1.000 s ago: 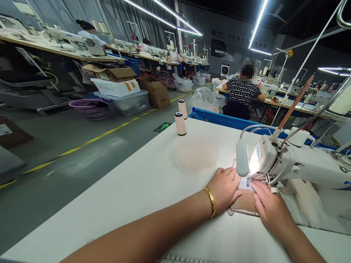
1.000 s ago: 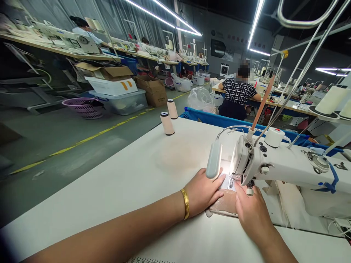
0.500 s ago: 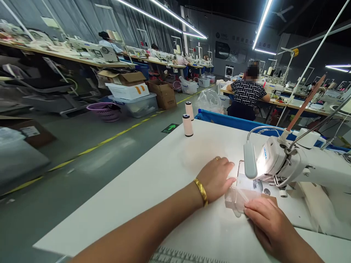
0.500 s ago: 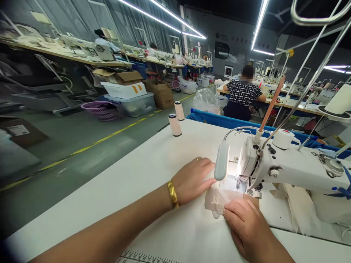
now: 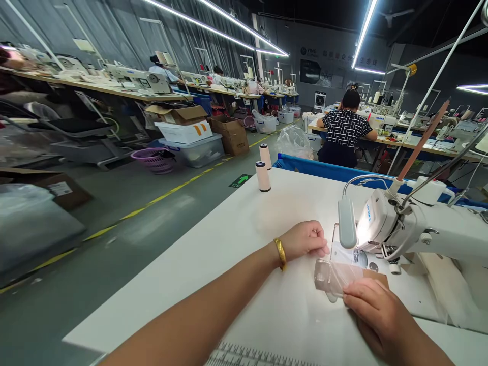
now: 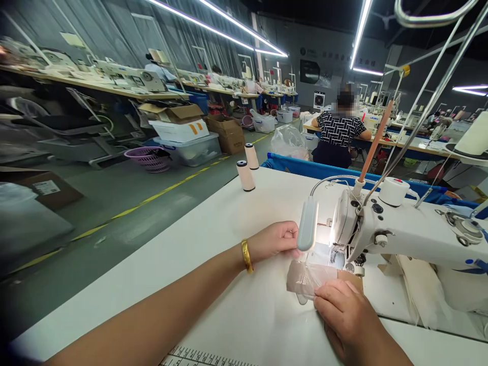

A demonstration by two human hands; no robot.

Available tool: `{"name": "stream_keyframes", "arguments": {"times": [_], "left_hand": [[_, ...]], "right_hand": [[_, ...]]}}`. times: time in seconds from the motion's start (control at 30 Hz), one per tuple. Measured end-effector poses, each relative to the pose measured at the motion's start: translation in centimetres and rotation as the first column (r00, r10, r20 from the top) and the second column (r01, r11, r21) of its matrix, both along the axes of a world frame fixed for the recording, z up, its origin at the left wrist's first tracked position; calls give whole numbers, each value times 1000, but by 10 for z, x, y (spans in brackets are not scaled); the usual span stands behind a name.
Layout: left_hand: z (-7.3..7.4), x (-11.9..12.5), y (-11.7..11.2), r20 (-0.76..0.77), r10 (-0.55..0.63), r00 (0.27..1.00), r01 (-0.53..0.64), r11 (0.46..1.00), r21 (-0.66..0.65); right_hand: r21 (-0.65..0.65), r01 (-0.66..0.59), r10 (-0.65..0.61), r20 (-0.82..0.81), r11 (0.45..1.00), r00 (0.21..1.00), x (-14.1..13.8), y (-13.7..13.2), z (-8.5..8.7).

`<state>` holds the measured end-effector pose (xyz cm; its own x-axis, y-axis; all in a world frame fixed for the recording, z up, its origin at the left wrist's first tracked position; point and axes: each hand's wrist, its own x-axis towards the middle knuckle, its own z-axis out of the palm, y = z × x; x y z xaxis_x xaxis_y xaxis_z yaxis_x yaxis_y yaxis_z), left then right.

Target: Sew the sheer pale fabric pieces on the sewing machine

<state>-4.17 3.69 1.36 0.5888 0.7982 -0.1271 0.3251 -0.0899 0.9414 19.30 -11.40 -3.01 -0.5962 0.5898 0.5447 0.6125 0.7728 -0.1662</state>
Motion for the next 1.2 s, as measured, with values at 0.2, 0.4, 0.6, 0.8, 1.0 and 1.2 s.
{"name": "stream_keyframes", "arguments": {"times": [0.2,0.4,0.6,0.8,1.0,1.2], "left_hand": [[0,-1,2,19,-18,1000,19,997,-74],[-3,0,1,-76,3,997,1,999,52],[-2,9,-15,-202,-37,979,137,849,510],[-19,20,-35,-472,-121,874,452,562,693],[-27,27,-48,-337,-161,928,355,663,659],[-26,32,-59,-120,-139,983,183,700,690]], "right_hand": [[-16,2,-2,0,1000,1000,0,0,1],[-30,14,-15,-20,999,1000,0,-2,2],[-67,-96,95,-10,993,995,-4,-3,9],[-287,-137,135,-26,948,991,-1,-13,26],[-413,9,-49,-86,911,995,22,-9,41],[-377,332,-400,-117,865,909,17,-4,27]]}}
